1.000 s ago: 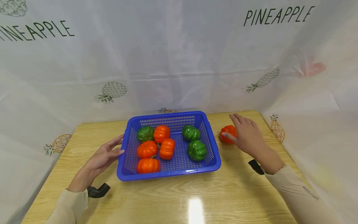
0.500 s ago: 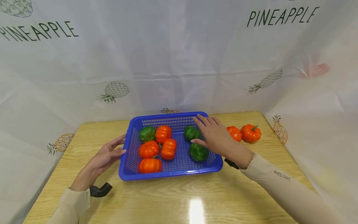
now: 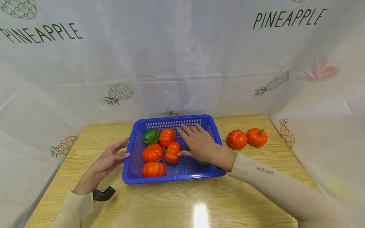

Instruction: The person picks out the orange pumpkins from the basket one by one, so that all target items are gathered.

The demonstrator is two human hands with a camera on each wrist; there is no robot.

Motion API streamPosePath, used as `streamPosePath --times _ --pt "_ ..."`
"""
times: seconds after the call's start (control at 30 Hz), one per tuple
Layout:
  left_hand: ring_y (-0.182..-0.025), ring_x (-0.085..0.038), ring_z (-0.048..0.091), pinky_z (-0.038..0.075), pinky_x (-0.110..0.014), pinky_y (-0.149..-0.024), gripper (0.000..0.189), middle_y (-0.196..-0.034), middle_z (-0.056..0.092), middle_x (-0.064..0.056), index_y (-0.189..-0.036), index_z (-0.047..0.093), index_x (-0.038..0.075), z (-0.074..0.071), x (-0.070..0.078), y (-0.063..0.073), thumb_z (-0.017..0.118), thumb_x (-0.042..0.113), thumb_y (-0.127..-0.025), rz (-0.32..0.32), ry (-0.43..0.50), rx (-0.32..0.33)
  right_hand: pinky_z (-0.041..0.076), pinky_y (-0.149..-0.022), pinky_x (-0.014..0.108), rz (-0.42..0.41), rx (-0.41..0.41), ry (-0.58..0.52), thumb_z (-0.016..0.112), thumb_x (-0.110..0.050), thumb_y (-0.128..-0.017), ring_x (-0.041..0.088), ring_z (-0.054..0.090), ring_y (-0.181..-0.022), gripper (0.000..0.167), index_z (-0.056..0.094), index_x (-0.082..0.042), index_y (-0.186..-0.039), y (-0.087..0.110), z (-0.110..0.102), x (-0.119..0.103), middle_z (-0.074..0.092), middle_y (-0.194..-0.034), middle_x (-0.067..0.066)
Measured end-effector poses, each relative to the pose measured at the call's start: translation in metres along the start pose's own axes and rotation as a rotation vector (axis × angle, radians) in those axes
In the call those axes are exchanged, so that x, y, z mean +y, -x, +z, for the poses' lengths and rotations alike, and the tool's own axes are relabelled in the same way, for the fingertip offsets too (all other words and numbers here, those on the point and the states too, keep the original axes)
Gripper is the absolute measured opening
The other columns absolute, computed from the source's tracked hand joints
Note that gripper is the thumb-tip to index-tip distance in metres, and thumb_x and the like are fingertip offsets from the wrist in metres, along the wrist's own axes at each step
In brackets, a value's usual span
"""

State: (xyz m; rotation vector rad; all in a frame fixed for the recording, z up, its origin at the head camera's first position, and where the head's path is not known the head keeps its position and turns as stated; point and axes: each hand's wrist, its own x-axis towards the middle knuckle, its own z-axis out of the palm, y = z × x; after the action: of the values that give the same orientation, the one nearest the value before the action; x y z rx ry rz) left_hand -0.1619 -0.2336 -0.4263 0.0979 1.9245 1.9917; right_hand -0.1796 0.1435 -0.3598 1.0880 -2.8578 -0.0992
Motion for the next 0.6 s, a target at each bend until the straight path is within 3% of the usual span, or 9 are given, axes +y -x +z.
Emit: streamPosePath --times 0.33,0.6 --pt "-0.095 -0.008 0.069 0.058 -0.025 -0.09 0.078 -0.156 0.032 -0.024 -0.17 0.018 0.004 -0.002 -0.001 0.0 0.059 -0.003 -0.103 0.003 -0.012 0.001 0.03 -0.126 0.059 -0.053 -0.095 0.001 0.063 -0.06 -0.1 0.04 0.045 -0.148 0.088 0.039 -0.003 -0.163 -0.018 0.004 -0.021 0.042 -0.164 0.022" --pt "-0.095 -0.008 0.069 0.059 -0.026 -0.091 0.078 -0.155 0.034 -0.024 -0.169 0.021 0.004 -0.001 0.002 0.0 0.061 -0.003 -0.103 -0.016 -0.03 0.028 0.034 -0.124 0.057 -0.105 -0.103 0.054 0.062 -0.063 -0.1 0.039 0.052 -0.142 0.087 0.044 -0.004 -0.16 -0.027 0.015 -0.033 0.049 -0.159 0.02"
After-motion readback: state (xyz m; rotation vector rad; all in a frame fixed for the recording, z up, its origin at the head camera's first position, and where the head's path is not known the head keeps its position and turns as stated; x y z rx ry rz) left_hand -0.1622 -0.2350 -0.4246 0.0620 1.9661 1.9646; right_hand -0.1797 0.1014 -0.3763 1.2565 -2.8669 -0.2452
